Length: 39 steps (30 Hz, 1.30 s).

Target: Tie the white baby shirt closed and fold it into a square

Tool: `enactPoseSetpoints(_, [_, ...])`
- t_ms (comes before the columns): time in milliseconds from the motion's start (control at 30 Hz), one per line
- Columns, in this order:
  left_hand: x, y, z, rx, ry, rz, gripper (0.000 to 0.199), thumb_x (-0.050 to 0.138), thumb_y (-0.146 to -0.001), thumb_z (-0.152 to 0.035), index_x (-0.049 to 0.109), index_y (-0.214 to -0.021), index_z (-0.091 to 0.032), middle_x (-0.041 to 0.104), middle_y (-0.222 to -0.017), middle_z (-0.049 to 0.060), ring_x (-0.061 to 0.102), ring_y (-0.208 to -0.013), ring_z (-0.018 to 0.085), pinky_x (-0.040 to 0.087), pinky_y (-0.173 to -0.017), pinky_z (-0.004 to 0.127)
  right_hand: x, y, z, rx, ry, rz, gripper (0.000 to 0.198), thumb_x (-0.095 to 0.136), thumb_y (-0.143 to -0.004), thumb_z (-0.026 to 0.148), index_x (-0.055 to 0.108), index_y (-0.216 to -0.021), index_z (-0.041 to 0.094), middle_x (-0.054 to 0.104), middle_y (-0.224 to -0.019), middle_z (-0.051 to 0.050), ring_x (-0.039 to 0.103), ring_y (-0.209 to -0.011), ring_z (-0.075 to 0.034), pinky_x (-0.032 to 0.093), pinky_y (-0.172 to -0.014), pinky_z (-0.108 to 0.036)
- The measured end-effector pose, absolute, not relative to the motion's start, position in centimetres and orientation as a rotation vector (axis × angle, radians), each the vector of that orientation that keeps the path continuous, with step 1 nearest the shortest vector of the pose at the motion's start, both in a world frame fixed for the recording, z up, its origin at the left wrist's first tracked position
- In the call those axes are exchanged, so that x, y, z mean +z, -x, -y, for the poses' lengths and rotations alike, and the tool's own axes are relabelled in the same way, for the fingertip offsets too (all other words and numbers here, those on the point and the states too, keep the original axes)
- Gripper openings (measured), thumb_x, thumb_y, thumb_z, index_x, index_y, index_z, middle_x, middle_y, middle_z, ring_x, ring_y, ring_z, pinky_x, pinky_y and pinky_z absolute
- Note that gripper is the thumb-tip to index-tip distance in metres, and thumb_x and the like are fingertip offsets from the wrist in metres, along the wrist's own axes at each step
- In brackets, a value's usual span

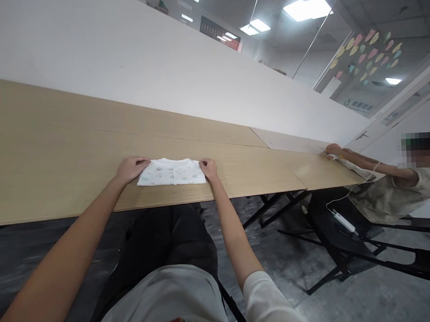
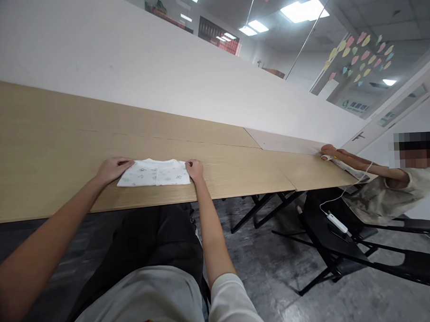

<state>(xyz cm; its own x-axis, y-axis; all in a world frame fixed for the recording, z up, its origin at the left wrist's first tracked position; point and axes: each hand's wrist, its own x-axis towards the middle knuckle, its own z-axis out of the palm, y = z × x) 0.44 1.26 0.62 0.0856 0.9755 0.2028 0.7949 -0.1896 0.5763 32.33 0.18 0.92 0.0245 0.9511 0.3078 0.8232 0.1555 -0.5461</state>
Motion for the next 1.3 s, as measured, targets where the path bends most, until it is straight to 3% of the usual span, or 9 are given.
enactPoseSetpoints(300, [0.6, -0.6, -1.1, 0.879, -1.999, -1.741, 0.042, 0.051, -0.082, -0.042, 0.074, -0.105, -0.015, 0.071, -0.119, 0.011, 0.063, -0.108, 0.025, 0.046, -0.095, 0.035, 0.8, -32.3, -0.3, 0.361, 1.664, 1.711, 0.018, 0.056, -0.087, 0.020, 0.074, -0.088, 0.016, 0.074, -0.099, -0.009, 0.066, -0.093, -0.019, 0.048, -0.090, -0.028])
enactPoseSetpoints(500, [2.5, -1.4, -0.4, 1.263, -1.763, -1.625, 0.034, 0.058, -0.080, -0.037, 0.074, -0.096, -0.012, 0.071, -0.115, 0.013, 0.062, -0.107, 0.024, 0.044, -0.100, 0.036, 3.1, -32.2, -1.0, 0.667, 1.425, 1.435, 0.011, 0.054, -0.081, 0.023, 0.061, -0.075, 0.018, 0.065, -0.080, -0.002, 0.060, -0.080, -0.015, 0.048, -0.078, -0.026])
enactPoseSetpoints(700, [11.1, -1.7, -0.9, 1.616, -1.791, -1.357, 0.048, 0.054, -0.088, -0.053, 0.066, -0.099, -0.008, 0.070, -0.101, 0.011, 0.062, -0.091, 0.019, 0.047, -0.092, 0.036, 12.6, -32.9, -1.4, 0.648, 1.040, 1.353, 0.029, 0.057, -0.085, 0.041, 0.042, -0.068, 0.021, 0.044, -0.067, 0.004, 0.047, -0.068, -0.012, 0.044, -0.066, -0.023])
enactPoseSetpoints(867, [21.0, -1.8, 2.0, 1.737, -2.235, -1.374, 0.065, 0.038, -0.094, -0.061, 0.057, -0.108, 0.000, 0.058, -0.095, 0.003, 0.061, -0.103, 0.022, 0.040, -0.095, 0.040, 20.9, -34.5, 0.1, 0.336, 0.957, 1.541, 0.035, 0.046, -0.094, 0.052, 0.048, -0.083, 0.020, 0.043, -0.077, 0.002, 0.051, -0.074, -0.010, 0.045, -0.068, -0.023])
enactPoseSetpoints(967, [24.2, -1.8, 4.2, 1.609, -2.435, -1.570, 0.068, 0.024, -0.098, -0.057, 0.054, -0.120, 0.000, 0.055, -0.098, 0.001, 0.057, -0.115, 0.029, 0.035, -0.096, 0.040, 23.1, -35.3, 0.7, 0.204, 1.031, 1.691, 0.042, 0.030, -0.100, 0.055, 0.051, -0.096, 0.018, 0.044, -0.080, 0.001, 0.054, -0.074, -0.010, 0.047, -0.070, -0.025])
enactPoseSetpoints(1067, [23.9, -1.2, 4.4, 1.367, -2.562, -1.737, 0.066, 0.023, -0.100, -0.055, 0.052, -0.128, -0.003, 0.057, -0.104, 0.003, 0.054, -0.120, 0.033, 0.031, -0.100, 0.045, 22.9, -35.5, 0.5, 0.119, 1.178, 1.830, 0.046, 0.024, -0.102, 0.053, 0.053, -0.103, 0.017, 0.051, -0.081, -0.001, 0.057, -0.074, -0.012, 0.048, -0.071, -0.027])
enactPoseSetpoints(1200, [18.5, -0.1, 1.5, 0.888, -2.670, -1.899, 0.053, 0.033, -0.100, -0.051, 0.057, -0.127, -0.012, 0.062, -0.120, 0.011, 0.056, -0.119, 0.031, 0.033, -0.102, 0.044, 19.3, -34.6, -1.1, 0.037, 1.477, 2.016, 0.034, 0.041, -0.099, 0.044, 0.060, -0.097, 0.016, 0.062, -0.083, -0.004, 0.060, -0.079, -0.016, 0.047, -0.076, -0.029])
enactPoseSetpoints(1300, [12.6, 0.2, -0.8, 0.422, -2.620, -1.979, 0.046, 0.047, -0.096, -0.045, 0.058, -0.126, -0.012, 0.064, -0.122, 0.018, 0.060, -0.112, 0.033, 0.040, -0.096, 0.042, 14.9, -33.3, -2.5, 0.041, 1.698, 2.087, 0.031, 0.047, -0.096, 0.041, 0.065, -0.093, 0.016, 0.069, -0.091, -0.007, 0.062, -0.084, -0.019, 0.045, -0.077, -0.027])
